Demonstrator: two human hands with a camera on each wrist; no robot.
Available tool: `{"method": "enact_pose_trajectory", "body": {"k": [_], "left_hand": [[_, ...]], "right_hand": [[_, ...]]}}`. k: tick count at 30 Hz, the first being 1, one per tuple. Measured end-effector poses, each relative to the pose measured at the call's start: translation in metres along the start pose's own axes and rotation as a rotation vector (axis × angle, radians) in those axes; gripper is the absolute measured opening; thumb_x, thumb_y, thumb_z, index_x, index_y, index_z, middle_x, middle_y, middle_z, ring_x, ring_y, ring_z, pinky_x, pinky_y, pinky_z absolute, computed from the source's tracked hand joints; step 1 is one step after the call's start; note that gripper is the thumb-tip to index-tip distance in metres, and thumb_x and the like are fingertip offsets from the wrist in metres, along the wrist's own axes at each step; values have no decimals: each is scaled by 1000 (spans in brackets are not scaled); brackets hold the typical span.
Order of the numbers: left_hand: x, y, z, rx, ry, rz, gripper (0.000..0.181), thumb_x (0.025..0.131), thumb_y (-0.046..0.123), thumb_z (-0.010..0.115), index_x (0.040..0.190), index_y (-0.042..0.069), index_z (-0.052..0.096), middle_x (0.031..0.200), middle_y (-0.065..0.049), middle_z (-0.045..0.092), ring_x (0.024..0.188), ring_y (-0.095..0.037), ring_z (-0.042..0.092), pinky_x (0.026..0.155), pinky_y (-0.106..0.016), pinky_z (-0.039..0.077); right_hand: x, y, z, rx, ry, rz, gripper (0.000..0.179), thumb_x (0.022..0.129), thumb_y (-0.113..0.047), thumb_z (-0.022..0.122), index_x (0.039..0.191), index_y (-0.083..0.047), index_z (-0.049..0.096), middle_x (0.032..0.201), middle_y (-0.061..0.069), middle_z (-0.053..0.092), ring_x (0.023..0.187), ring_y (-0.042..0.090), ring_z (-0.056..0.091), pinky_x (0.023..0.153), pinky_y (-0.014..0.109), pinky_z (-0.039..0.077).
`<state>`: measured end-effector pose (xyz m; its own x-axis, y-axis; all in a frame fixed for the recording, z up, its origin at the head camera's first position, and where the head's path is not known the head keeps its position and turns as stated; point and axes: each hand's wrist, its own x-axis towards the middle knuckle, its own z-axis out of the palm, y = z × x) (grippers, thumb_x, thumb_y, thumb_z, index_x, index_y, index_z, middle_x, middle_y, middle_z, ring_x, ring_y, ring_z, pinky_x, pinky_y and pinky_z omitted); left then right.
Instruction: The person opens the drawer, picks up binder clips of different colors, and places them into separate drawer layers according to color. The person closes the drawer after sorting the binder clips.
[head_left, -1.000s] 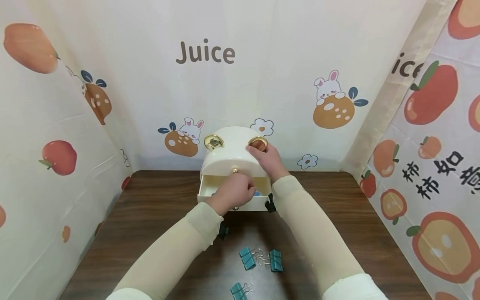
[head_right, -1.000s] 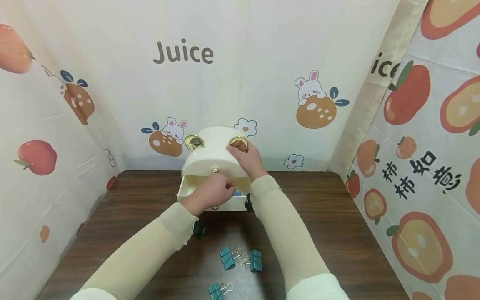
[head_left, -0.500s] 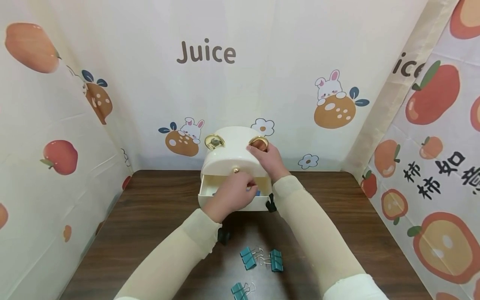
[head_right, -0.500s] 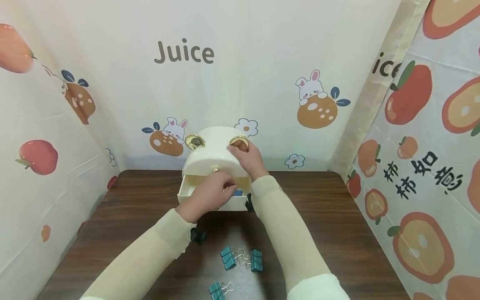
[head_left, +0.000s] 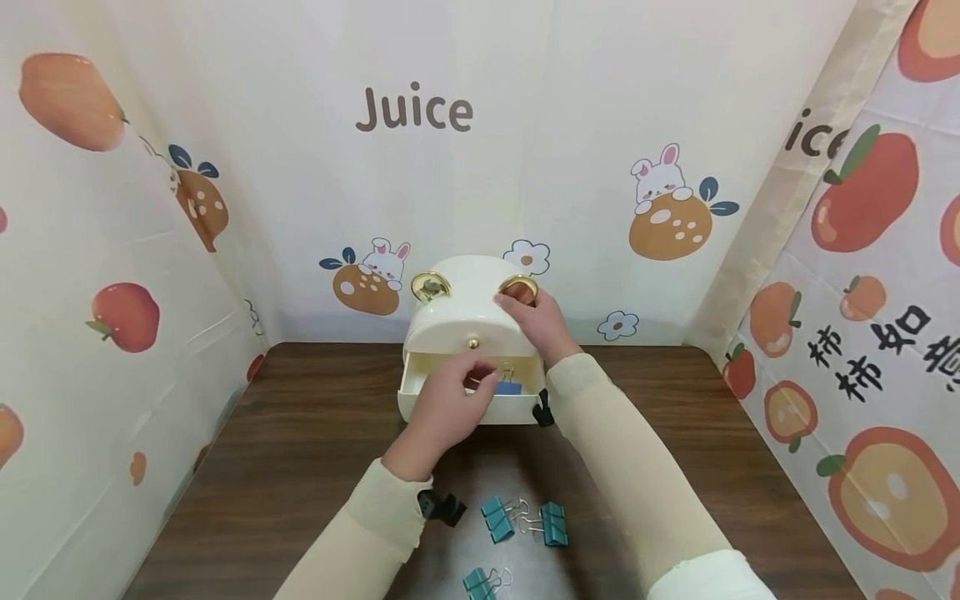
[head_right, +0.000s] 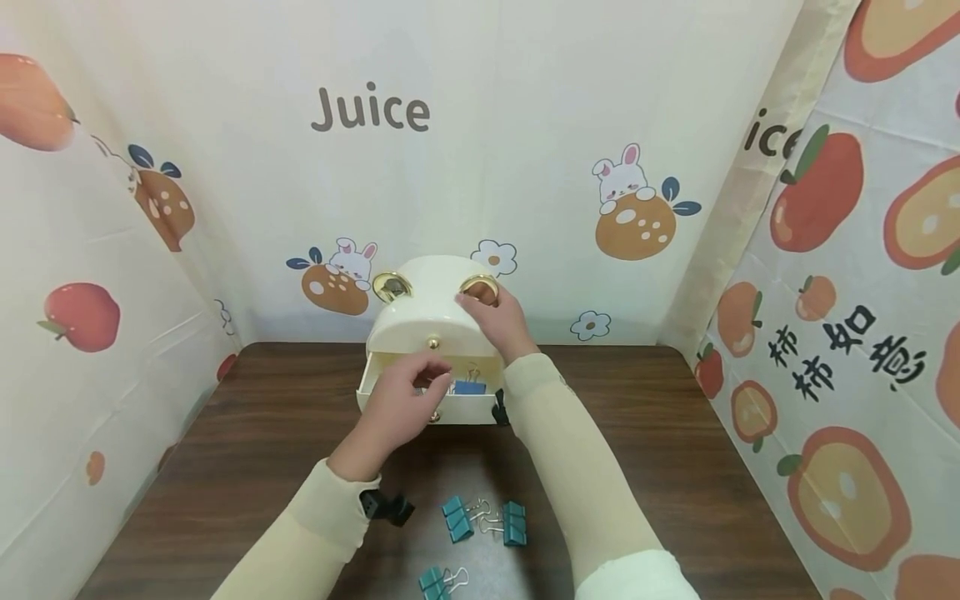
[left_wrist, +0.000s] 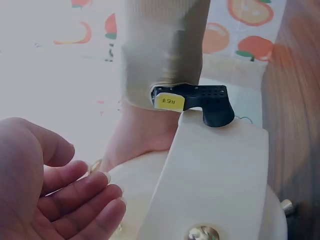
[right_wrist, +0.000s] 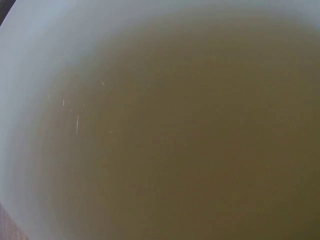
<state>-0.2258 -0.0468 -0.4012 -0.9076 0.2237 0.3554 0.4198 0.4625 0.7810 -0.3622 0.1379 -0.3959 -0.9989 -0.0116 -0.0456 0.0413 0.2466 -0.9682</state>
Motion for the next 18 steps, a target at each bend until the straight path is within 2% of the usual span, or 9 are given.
{"method": "enact_pose_trajectory", "body": {"k": [4, 10, 15, 18], "left_hand": [[-12, -5, -3, -73, 39, -51, 15, 99, 20, 68, 112, 14, 73, 106, 3, 71, 98, -14, 67, 89, -37, 57], [-28, -13, -3, -178, 46, -108, 15, 101, 20, 68, 114, 14, 73, 109, -1, 72, 98, -16, 67, 86, -33, 59], [-39, -20, 0, -166, 58, -152, 16, 101, 22, 68, 113, 14, 73, 104, 3, 70, 95, -15, 66, 86, -33, 58], [-44, -25, 2, -136, 95, -193, 14, 100, 22, 69, 109, 12, 74, 100, 3, 69, 90, -16, 63, 82, -35, 57]], "right_hand": [[0, 1, 0, 7, -11, 17, 69, 80, -69, 77, 129, -23, 61, 112, 6, 70, 94, 26, 71, 78, 42, 58], [1, 3, 0, 17, -19, 27, 72, 79, -71, 77, 131, -25, 60, 113, 7, 70, 94, 27, 72, 76, 42, 60], [0, 1, 0, 26, -22, 48, 71, 78, -71, 77, 132, -28, 59, 112, 7, 70, 93, 27, 73, 74, 43, 60], [-1, 0, 0, 20, -21, 45, 70, 79, -71, 77, 131, -27, 59, 112, 7, 70, 93, 27, 73, 74, 43, 61]]}}
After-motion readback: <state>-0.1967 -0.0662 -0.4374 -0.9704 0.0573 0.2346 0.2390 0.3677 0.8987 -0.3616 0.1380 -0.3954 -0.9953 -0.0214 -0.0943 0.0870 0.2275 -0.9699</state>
